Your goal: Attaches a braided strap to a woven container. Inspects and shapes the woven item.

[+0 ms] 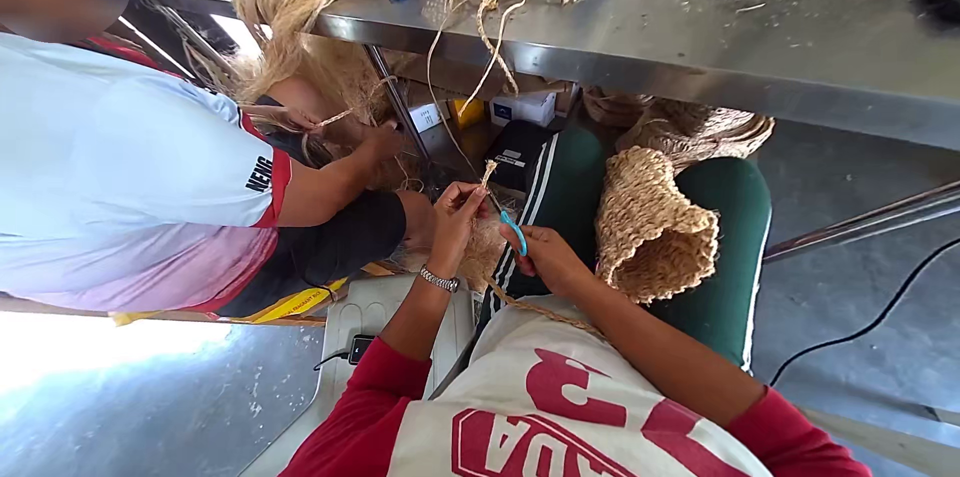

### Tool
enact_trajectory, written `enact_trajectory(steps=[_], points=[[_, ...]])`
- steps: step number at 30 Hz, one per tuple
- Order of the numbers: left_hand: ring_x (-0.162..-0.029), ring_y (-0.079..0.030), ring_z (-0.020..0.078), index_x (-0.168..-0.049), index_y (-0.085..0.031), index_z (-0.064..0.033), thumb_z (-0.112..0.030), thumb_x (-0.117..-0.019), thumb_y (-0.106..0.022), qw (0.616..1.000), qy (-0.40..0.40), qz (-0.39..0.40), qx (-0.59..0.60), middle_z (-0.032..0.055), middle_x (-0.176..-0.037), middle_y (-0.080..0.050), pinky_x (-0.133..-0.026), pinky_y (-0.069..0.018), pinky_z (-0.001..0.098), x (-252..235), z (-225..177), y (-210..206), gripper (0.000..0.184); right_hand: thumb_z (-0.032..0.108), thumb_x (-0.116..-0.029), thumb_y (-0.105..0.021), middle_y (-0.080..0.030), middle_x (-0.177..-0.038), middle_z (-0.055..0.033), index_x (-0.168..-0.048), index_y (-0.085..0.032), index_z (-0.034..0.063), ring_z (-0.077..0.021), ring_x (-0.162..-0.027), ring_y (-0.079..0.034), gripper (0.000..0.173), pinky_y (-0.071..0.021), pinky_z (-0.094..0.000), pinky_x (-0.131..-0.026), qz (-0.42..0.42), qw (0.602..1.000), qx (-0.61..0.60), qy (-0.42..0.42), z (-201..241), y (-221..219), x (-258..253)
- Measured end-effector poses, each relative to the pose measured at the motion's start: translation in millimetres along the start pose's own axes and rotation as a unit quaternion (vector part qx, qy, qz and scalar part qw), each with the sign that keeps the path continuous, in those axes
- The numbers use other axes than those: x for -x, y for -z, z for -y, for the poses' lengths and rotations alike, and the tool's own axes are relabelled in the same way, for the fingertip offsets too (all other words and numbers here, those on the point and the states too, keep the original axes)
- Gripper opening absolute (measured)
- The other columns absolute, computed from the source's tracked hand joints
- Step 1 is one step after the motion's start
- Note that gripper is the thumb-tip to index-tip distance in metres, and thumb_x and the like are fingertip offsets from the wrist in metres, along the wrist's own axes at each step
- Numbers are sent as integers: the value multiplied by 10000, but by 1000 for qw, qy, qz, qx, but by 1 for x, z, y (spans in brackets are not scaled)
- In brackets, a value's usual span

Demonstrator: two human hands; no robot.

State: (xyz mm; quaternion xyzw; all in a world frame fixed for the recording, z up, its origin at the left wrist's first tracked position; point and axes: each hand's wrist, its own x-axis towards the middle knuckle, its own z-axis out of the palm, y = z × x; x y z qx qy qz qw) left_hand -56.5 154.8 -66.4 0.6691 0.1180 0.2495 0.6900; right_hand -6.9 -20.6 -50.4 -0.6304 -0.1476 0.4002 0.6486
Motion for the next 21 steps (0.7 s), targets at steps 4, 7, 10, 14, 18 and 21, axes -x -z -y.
enact_trajectory(steps=[4,7,10,14,18,21], points=[[-742,-658,81,-1080,-675,-113,-144,-1011,-639,999,30,1,15,-1,-928,-683,-707,-581,245,-2,4,3,83,294,-1070,-560,-555,-644,33,-894,-637,46,-40,-537,-531,314,-464,-182,-531,2,1000,13,-24,-2,4,1],[-693,-600,57,-1089,-667,-129,-137,-1030,-599,997,67,1,35,-15,-884,-653,-646,-526,203,-2,3,8,91,307,-1087,-519,-607,-696,6,-946,-642,25,-70,-592,-596,339,-529,-211,-589,-11,999,-9,-39,-4,5,2],[-656,-563,37,-1101,-669,-135,-134,-1032,-585,997,72,0,35,-23,-869,-637,-608,-493,176,-1,1,9,108,302,-1092,-508,-625,-719,-1,-951,-644,19,-73,-621,-617,344,-543,-219,-616,-16,1000,8,-18,-1,5,4],[-602,-510,24,-1147,-673,-149,-185,-1044,-550,997,63,14,30,-28,-829,-610,-565,-447,162,3,-5,9,165,310,-1085,-523,-636,-792,-17,-1008,-636,14,-76,-704,-636,326,-554,-241,-692,-22,997,76,12,-3,7,5],[-503,-419,4,-1142,-692,-184,-266,-1051,-574,997,61,28,49,-46,-765,-583,-461,-366,138,3,-7,8,170,328,-1104,-462,-633,-804,-8,-1054,-634,12,-84,-727,-647,363,-570,-254,-722,17,997,67,16,0,12,8],[-488,-360,0,-1187,-668,-203,-208,-1059,-539,997,39,61,38,-49,-845,-578,-437,-321,139,2,-8,10,182,325,-1109,-422,-626,-792,17,-1031,-622,31,-80,-722,-642,364,-571,-257,-729,67,996,40,32,1,14,11]])
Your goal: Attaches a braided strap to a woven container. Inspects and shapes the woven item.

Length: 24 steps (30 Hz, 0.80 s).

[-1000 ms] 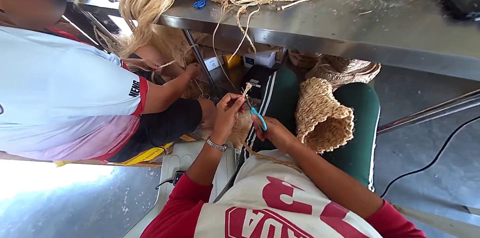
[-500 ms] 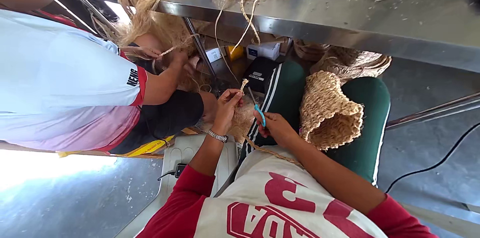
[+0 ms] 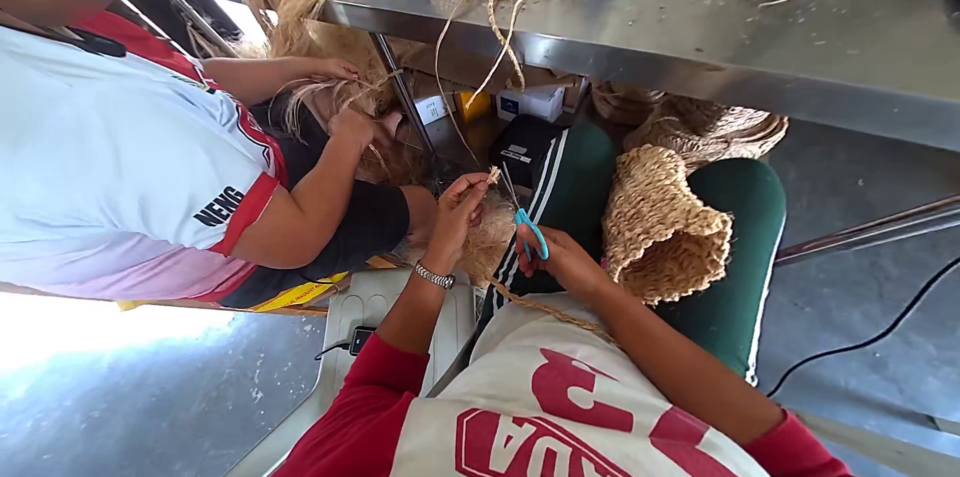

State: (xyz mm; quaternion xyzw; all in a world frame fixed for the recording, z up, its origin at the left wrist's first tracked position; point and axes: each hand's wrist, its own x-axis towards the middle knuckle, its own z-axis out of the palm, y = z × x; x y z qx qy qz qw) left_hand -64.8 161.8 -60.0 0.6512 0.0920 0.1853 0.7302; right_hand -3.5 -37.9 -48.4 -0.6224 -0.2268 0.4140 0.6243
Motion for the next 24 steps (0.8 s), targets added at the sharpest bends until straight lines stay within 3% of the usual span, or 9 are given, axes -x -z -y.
enact_trajectory(steps=[3,7,16,20,24], points=[[-489,-369,-2,-1166,-652,-187,-206,-1076,-500,999,-19,25,-22,-20,-959,-644,-424,-308,134,2,-4,2,178,320,-1104,-430,-628,-796,24,-1028,-626,39,-77,-727,-644,351,-571,-252,-736,12,1000,-4,7,0,1,2],[-487,-345,9,-1159,-635,-187,-227,-1082,-493,998,-20,30,-54,-33,-852,-575,-418,-278,140,4,-8,1,167,284,-1079,-518,-624,-768,25,-990,-639,37,-58,-691,-624,289,-553,-231,-699,-12,999,38,16,2,-1,3],[-484,-346,5,-1077,-654,-195,-274,-1072,-522,997,3,36,-66,-49,-770,-545,-424,-266,136,4,-17,7,155,297,-1025,-641,-620,-708,37,-925,-670,44,-12,-630,-587,273,-505,-186,-621,-52,990,125,48,2,0,4],[-496,-361,-14,-1025,-653,-199,-259,-1070,-526,996,28,81,-30,-65,-768,-543,-432,-285,123,2,-19,12,148,369,-1018,-637,-609,-749,33,-959,-653,49,-16,-671,-580,326,-499,-199,-661,-36,986,152,49,0,2,3],[-505,-365,-7,-1007,-651,-190,-241,-1066,-523,993,36,106,-22,-60,-772,-541,-442,-286,128,0,-17,12,149,357,-1028,-623,-588,-729,33,-937,-640,55,-18,-663,-568,315,-487,-195,-656,-40,986,152,51,1,1,3]])
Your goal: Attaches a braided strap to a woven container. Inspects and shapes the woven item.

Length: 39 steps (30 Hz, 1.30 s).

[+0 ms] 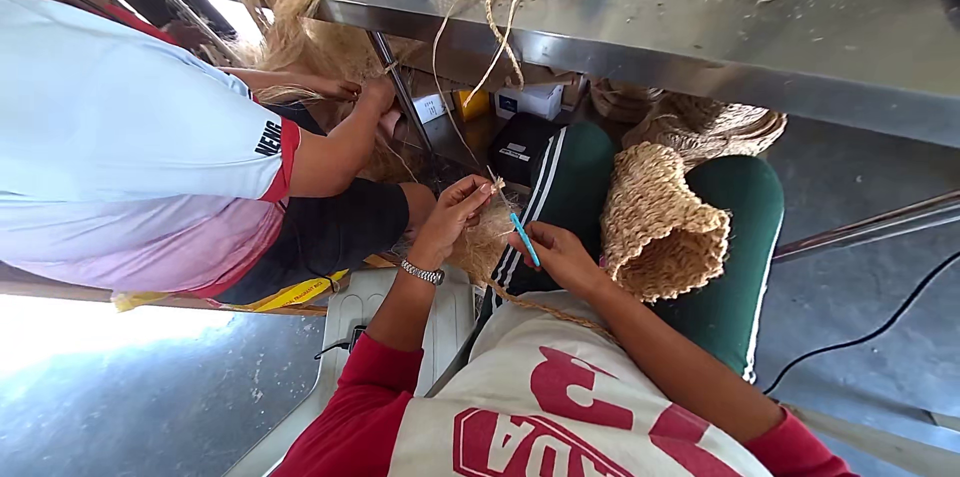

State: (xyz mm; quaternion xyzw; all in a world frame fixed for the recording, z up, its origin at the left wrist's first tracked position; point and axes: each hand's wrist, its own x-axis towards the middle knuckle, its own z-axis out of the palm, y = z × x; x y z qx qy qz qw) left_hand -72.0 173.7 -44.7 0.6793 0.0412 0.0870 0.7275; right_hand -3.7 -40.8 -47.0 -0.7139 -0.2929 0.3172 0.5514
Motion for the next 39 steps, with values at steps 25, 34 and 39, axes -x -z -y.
enact_trajectory(steps=[25,34,39], points=[[-614,-472,44,-1292,-645,-112,-212,-1087,-452,996,28,-59,61,-22,-888,-575,-549,-419,186,-18,12,10,298,468,-1104,-386,-729,-1016,-70,-1227,-641,18,-154,-810,-706,532,-591,-317,-711,23,984,-115,-133,7,2,-6],[-637,-532,54,-1137,-622,-63,-203,-1073,-501,993,-90,-81,-7,-45,-790,-567,-603,-485,216,-11,-3,12,196,404,-1071,-511,-741,-940,4,-1141,-710,64,-69,-747,-670,400,-569,-271,-684,-56,993,63,84,73,41,18],[-575,-454,18,-1029,-579,-110,-228,-1105,-400,989,-90,-117,-23,-84,-722,-488,-539,-414,170,-5,-10,8,228,412,-1060,-546,-739,-1001,-137,-1161,-717,32,-264,-865,-710,429,-576,-521,-822,-226,936,253,99,118,148,19]])
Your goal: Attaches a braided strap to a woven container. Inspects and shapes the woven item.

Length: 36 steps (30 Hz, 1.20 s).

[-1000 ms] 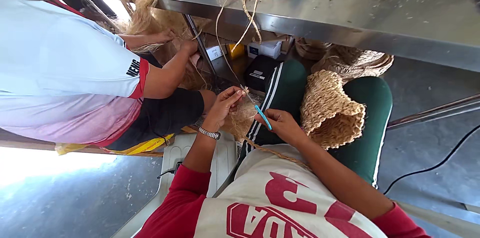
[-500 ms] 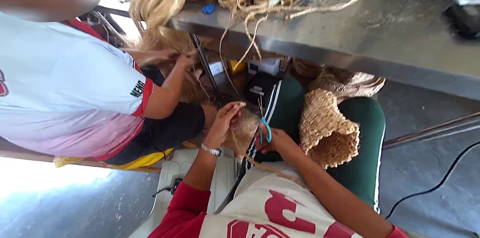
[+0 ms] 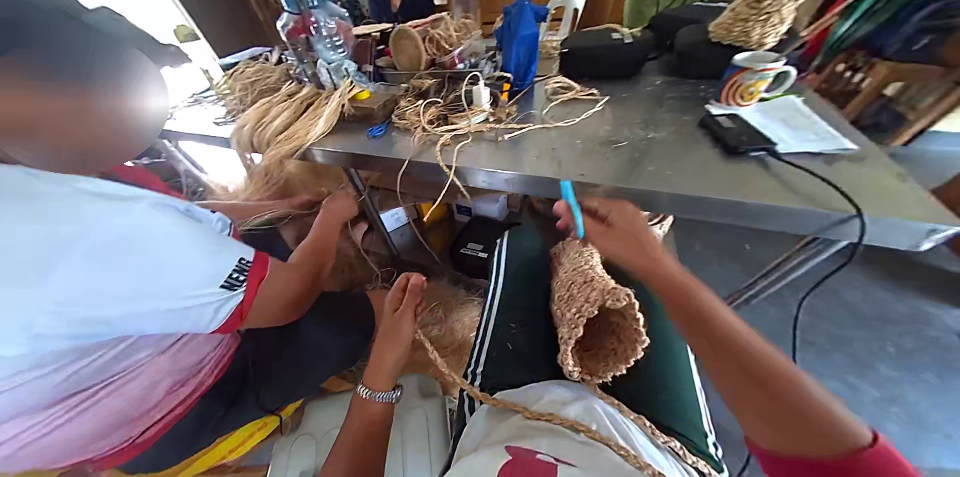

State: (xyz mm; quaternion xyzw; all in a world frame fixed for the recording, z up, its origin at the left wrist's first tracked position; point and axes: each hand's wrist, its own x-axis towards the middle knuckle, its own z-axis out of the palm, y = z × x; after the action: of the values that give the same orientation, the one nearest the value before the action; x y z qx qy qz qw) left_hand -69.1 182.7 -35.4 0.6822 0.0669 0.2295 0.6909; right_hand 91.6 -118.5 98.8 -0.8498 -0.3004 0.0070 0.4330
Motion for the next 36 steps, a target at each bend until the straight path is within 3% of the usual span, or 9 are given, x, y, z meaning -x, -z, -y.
enact_trajectory(steps=[6,8,11,15,22,26,29,33,36], points=[[-551,-416,2,-964,-597,-133,-204,-1091,-433,1000,-30,2,4,-93,-724,-497,-511,-367,152,2,4,-12,219,428,-1038,-586,-622,-1109,-396,-993,-692,-139,-558,-1122,-586,579,-438,-719,-939,-146,957,216,-123,-49,93,-52],[-526,-401,-1,-965,-619,-131,-202,-1080,-468,999,-33,-9,-2,-99,-687,-494,-495,-350,154,2,5,-16,203,425,-1022,-608,-539,-1258,-431,-1106,-628,-191,-578,-1207,-539,622,-435,-717,-976,-163,938,232,-198,-61,106,-61],[-501,-390,6,-983,-631,-114,-202,-1080,-466,1000,-17,-17,-11,-98,-625,-456,-485,-345,162,6,6,-22,211,364,-974,-685,-531,-1316,-422,-1348,-486,-166,-571,-1243,-538,678,-434,-717,-989,-178,921,226,-265,-77,109,-73],[-508,-402,13,-1036,-595,-117,-216,-1100,-400,1000,-10,-19,9,-95,-622,-438,-495,-363,169,9,7,-27,228,303,-961,-702,-601,-1257,-375,-1170,-643,-128,-544,-1228,-559,483,-429,-726,-973,-150,917,248,-273,-91,111,-94],[-623,-564,71,-1150,-522,-92,-189,-1101,-392,995,-10,-30,96,-6,-800,-566,-545,-503,191,12,3,-28,169,152,-952,-731,-661,-1226,-279,-1262,-651,-57,-403,-1117,-660,382,-487,-571,-1026,-107,945,123,-284,-99,118,-116],[-900,-646,112,-1163,-623,-72,-165,-1060,-507,997,-61,-26,42,5,-1026,-639,-806,-583,288,6,-6,-26,181,198,-1027,-619,-655,-1225,-263,-1297,-617,-42,-398,-1066,-675,361,-545,-583,-937,-158,983,52,-79,-30,72,-82],[-961,-614,83,-1185,-631,-63,-136,-1047,-529,991,-133,-7,18,-18,-1070,-643,-863,-532,263,2,-27,-38,187,232,-1031,-617,-706,-1064,-180,-1194,-665,0,-286,-918,-714,288,-603,-501,-835,-35,998,12,55,17,-8,-36],[-948,-607,83,-1134,-598,-90,-87,-1029,-542,984,-160,6,79,-23,-1027,-628,-892,-517,276,2,-47,-59,118,261,-1049,-562,-653,-1308,-189,-1383,-565,-28,-245,-1224,-632,441,-494,-424,-1075,188,974,-63,109,34,-100,6],[-912,-622,103,-1140,-601,-66,-85,-1016,-569,986,-135,11,100,5,-1005,-637,-870,-537,290,3,-50,-63,130,235,-1080,-490,-696,-1123,-144,-1278,-598,-43,-152,-1015,-690,358,-562,-322,-932,186,965,-164,86,23,-130,13]])
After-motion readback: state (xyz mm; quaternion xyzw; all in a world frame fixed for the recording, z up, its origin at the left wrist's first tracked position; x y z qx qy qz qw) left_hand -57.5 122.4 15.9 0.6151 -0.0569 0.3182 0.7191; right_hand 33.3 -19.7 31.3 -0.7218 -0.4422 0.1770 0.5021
